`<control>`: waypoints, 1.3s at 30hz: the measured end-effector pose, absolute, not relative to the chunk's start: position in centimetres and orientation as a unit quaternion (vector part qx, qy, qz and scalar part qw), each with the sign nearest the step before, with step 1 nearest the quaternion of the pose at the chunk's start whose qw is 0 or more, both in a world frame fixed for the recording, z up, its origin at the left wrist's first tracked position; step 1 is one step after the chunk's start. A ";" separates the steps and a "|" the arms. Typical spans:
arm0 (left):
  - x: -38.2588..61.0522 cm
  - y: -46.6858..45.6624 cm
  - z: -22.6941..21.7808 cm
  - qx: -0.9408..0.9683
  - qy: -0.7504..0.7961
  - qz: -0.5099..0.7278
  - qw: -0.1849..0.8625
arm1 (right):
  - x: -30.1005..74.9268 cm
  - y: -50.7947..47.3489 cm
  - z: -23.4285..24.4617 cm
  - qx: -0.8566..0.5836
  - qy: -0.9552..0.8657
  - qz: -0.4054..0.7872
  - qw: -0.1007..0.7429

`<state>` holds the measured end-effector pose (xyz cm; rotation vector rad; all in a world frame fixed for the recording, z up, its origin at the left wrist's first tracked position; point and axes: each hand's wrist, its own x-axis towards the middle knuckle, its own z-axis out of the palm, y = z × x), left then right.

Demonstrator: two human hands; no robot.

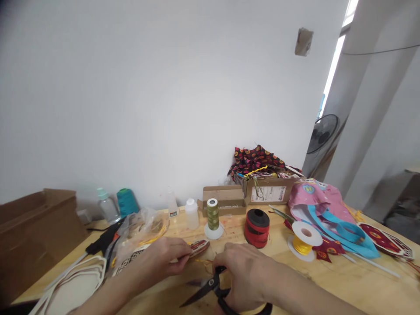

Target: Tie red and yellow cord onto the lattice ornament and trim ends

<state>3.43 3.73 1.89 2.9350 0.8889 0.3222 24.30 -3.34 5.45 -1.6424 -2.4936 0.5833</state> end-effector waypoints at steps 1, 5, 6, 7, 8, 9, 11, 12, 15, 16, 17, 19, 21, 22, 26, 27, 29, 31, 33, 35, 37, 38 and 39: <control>3.4 3.7 1.9 0.950 0.291 0.109 0.027 | 24.4 -3.3 5.6 -0.546 -0.813 0.198 0.049; 3.3 3.8 1.8 0.948 0.294 0.123 0.018 | 25.6 -3.1 6.0 -0.593 -0.785 0.163 0.078; 3.4 3.9 1.8 0.947 0.294 0.127 0.013 | 25.9 -3.0 6.0 -0.601 -0.780 0.150 0.083; 3.4 3.9 1.7 0.947 0.294 0.131 0.009 | 26.1 -3.0 6.0 -0.606 -0.778 0.143 0.085; 3.4 4.0 1.7 0.946 0.294 0.134 0.004 | 26.3 -2.9 6.0 -0.608 -0.777 0.141 0.084; 3.5 4.1 1.6 0.946 0.293 0.138 0.000 | 26.3 -2.8 5.9 -0.608 -0.777 0.141 0.082; 3.5 4.2 1.4 0.946 0.290 0.144 -0.004 | 26.4 -2.7 5.9 -0.606 -0.778 0.142 0.080; 3.6 4.2 1.4 0.946 0.288 0.146 -0.006 | 26.4 -2.6 5.9 -0.607 -0.778 0.140 0.079; 3.6 4.1 1.1 0.948 0.278 0.151 -0.009 | 26.5 -2.5 6.0 -0.605 -0.782 0.133 0.075; 3.6 4.0 1.1 0.949 0.275 0.152 -0.010 | 26.5 -2.5 6.1 -0.603 -0.783 0.134 0.071; 3.5 4.0 1.0 0.950 0.272 0.154 -0.011 | 26.5 -2.5 6.3 -0.601 -0.784 0.136 0.067; 3.5 3.9 0.9 0.951 0.267 0.158 -0.013 | 26.4 -2.5 6.8 -0.598 -0.786 0.146 0.057; 3.4 3.9 0.7 0.951 0.263 0.163 -0.015 | 26.2 -2.5 7.3 -0.600 -0.784 0.156 0.044; 3.4 3.8 0.6 0.951 0.261 0.166 -0.017 | 26.0 -2.5 7.6 -0.602 -0.782 0.158 0.036; 3.5 3.6 0.4 0.947 0.264 0.182 -0.029 | 25.1 -2.4 8.3 -0.616 -0.775 0.143 0.003; 3.5 3.5 0.3 0.945 0.266 0.186 -0.032 | 24.8 -2.4 8.4 -0.622 -0.771 0.138 -0.006; 3.6 3.3 0.3 0.943 0.269 0.193 -0.036 | 24.3 -2.4 8.7 -0.635 -0.760 0.137 -0.023; 3.7 3.2 0.2 0.942 0.269 0.199 -0.037 | 23.8 -2.5 9.0 -0.647 -0.748 0.142 -0.039; 3.7 3.2 0.2 0.942 0.266 0.203 -0.036 | 23.3 -2.7 9.3 -0.655 -0.741 0.143 -0.051; 3.7 3.3 0.1 0.942 0.262 0.205 -0.032 | 22.9 -2.9 9.4 -0.650 -0.744 0.149 -0.050; 3.5 3.4 0.1 0.943 0.258 0.207 -0.027 | 22.6 -3.1 9.4 -0.633 -0.758 0.155 -0.034; 3.4 3.5 0.1 0.944 0.254 0.209 -0.024 | 22.6 -3.1 9.4 -0.625 -0.765 0.155 -0.027; 3.2 3.6 0.2 0.945 0.251 0.210 -0.020 | 22.7 -3.2 9.3 -0.621 -0.769 0.150 -0.024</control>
